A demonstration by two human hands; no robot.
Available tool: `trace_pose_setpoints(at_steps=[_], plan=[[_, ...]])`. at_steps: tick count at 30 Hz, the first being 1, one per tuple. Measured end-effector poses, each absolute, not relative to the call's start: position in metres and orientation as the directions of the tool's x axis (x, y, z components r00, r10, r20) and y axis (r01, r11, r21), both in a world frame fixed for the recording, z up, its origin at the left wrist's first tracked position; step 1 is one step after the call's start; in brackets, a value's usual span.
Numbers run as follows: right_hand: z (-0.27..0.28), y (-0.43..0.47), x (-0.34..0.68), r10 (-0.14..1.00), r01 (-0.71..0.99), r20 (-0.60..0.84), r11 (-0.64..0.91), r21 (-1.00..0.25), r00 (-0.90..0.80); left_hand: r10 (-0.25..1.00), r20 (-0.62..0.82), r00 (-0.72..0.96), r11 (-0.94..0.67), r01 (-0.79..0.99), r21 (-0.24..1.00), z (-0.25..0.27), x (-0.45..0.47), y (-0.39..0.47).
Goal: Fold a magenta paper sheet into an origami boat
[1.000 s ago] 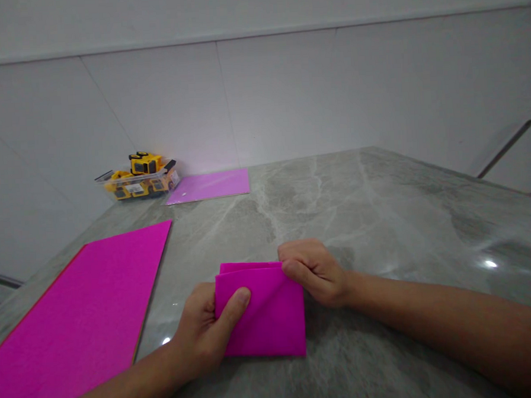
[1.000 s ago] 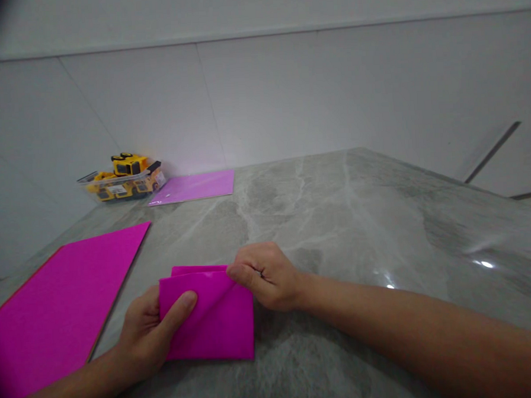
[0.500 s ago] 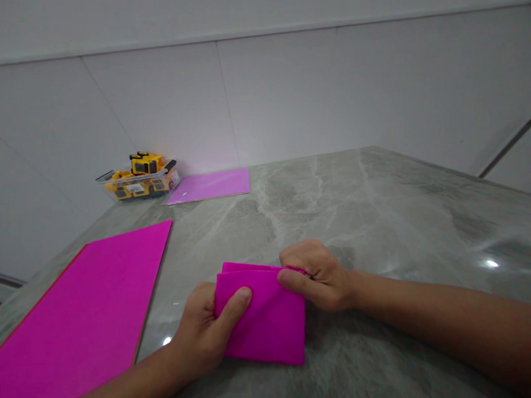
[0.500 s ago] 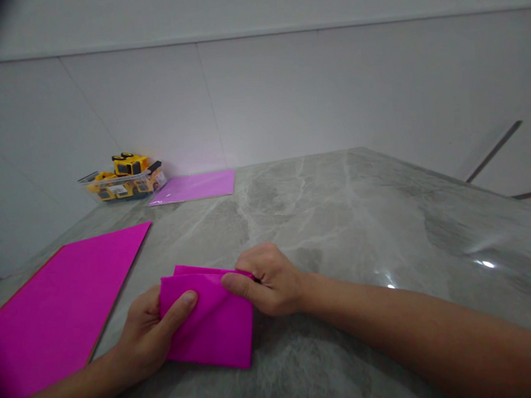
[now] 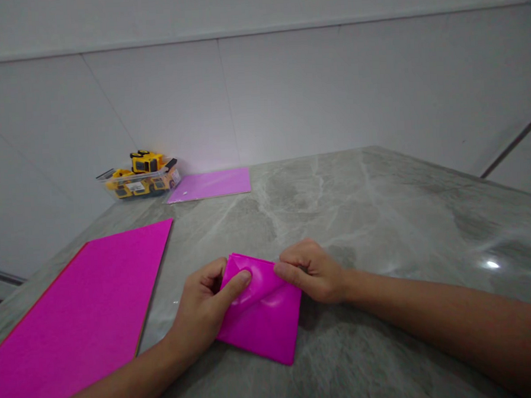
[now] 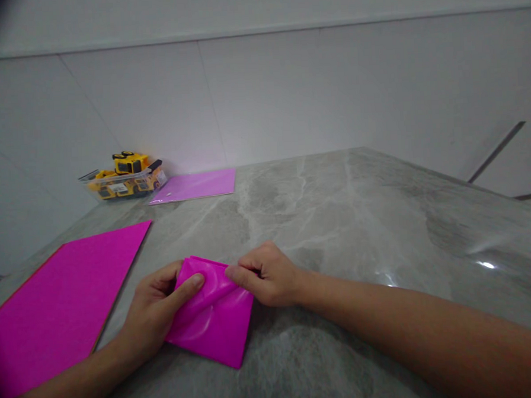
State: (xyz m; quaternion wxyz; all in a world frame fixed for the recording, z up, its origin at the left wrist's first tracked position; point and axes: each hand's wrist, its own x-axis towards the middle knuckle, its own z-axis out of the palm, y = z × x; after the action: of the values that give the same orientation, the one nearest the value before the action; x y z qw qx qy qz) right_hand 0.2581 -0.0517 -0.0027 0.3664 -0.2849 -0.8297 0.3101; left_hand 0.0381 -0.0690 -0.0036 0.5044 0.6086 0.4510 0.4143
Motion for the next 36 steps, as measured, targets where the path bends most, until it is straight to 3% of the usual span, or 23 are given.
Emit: trace_pose_setpoints(at_steps=[7,16,24,29,32,36], plan=[[0.000,-0.059,0.253,0.727,0.184,0.336,0.533,-0.826,-0.598,0.974,0.106,0.201,-0.135,0.136,0.981,0.002,0.041,-0.071],[0.004,-0.059,0.255,0.701,0.156,0.293,0.500,-0.852,-0.651,0.972,0.118,0.204,-0.152,0.160,0.975,0.002,0.039,-0.073],[-0.001,-0.048,0.264,0.597,0.112,0.406,0.644,-0.757,-0.692,0.962,0.014,0.274,-0.036,0.075,0.997,-0.001,0.038,-0.073],[-0.002,-0.049,0.266,0.556,0.124,0.402,0.683,-0.720,-0.727,0.952,0.002,0.305,-0.011,0.029,1.000,0.000,0.038,-0.073],[-0.001,-0.053,0.265,0.582,0.114,0.391,0.647,-0.754,-0.713,0.954,0.026,0.298,-0.034,0.022,0.999,0.002,0.039,-0.075],[0.000,-0.057,0.261,0.702,0.098,0.299,0.465,-0.880,-0.646,0.961,0.068,0.267,-0.081,0.038,0.996,0.003,0.041,-0.076]])
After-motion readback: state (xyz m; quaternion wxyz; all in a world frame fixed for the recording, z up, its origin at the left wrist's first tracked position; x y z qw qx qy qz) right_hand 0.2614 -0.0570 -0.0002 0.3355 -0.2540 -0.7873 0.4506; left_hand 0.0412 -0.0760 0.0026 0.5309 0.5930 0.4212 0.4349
